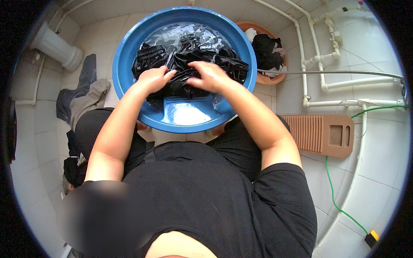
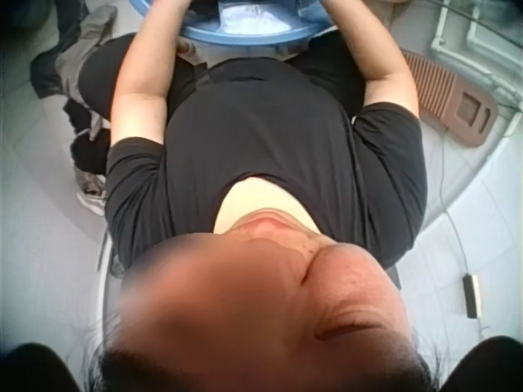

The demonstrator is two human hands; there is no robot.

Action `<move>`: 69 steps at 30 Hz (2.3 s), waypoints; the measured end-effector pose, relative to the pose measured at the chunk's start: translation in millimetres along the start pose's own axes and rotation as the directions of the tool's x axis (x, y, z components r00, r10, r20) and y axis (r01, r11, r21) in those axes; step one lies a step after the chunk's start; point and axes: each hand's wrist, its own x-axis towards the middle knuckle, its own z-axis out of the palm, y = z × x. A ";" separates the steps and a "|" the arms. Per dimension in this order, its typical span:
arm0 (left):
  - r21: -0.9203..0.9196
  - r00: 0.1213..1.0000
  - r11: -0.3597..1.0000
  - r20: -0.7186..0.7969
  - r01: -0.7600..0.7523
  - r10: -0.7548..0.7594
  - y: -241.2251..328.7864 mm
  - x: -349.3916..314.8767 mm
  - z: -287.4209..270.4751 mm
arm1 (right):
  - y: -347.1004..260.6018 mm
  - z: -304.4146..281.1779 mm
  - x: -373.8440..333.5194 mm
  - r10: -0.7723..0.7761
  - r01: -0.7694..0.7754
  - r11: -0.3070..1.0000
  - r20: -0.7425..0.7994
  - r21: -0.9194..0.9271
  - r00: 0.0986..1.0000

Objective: The person hand washes a black garment in a blue basin filled with soapy water. They repeatedly submerge, scrub, and wring the item, occasionally lifting it to inspect or reposition it within the basin.

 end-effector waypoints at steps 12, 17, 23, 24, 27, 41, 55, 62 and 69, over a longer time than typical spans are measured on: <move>-0.303 0.969 0.921 -0.053 -0.246 0.242 -16.4 -3.8 10.6 | -21.0 -82.5 -0.1 -0.087 0.161 0.960 -0.303 0.229 0.949; 0.038 0.940 0.978 -0.267 -0.207 0.210 -20.2 -1.6 -5.6 | 27.0 -85.3 -6.4 0.116 0.108 0.908 -0.491 0.405 0.864; -0.812 0.909 0.410 -0.352 -0.415 0.224 -10.9 -14.6 -43.8 | 27.8 -83.0 -20.5 0.210 -0.205 0.976 -0.066 0.076 0.976; -0.907 0.905 0.092 -0.396 -0.412 0.154 -12.1 -17.4 -39.3 | 17.6 -88.7 -12.9 0.280 -0.308 0.934 0.161 0.184 0.946; -0.774 0.871 -0.601 -0.421 -0.198 0.255 12.6 -19.3 -36.4 | 8.5 -79.2 -2.2 0.327 -0.356 0.739 0.157 0.573 0.932; -0.805 0.968 -0.592 0.175 0.034 -0.182 75.8 -4.7 25.7 | -53.1 18.6 35.5 0.246 -0.160 0.968 -0.611 0.192 0.753; -0.994 0.983 -0.041 0.096 0.103 0.157 33.7 -7.0 -14.2 | 2.7 16.5 8.3 0.303 -0.251 0.945 -0.277 0.208 0.912; -0.054 0.990 0.997 0.131 0.052 -0.045 12.2 -16.8 -22.2 | -7.7 -43.9 3.7 0.376 -0.654 0.612 0.564 0.445 0.735; 0.133 0.996 0.990 0.071 0.052 -0.062 -5.3 -2.2 0.9 | 3.2 -8.2 -9.7 0.406 -0.370 0.914 0.356 -0.168 0.841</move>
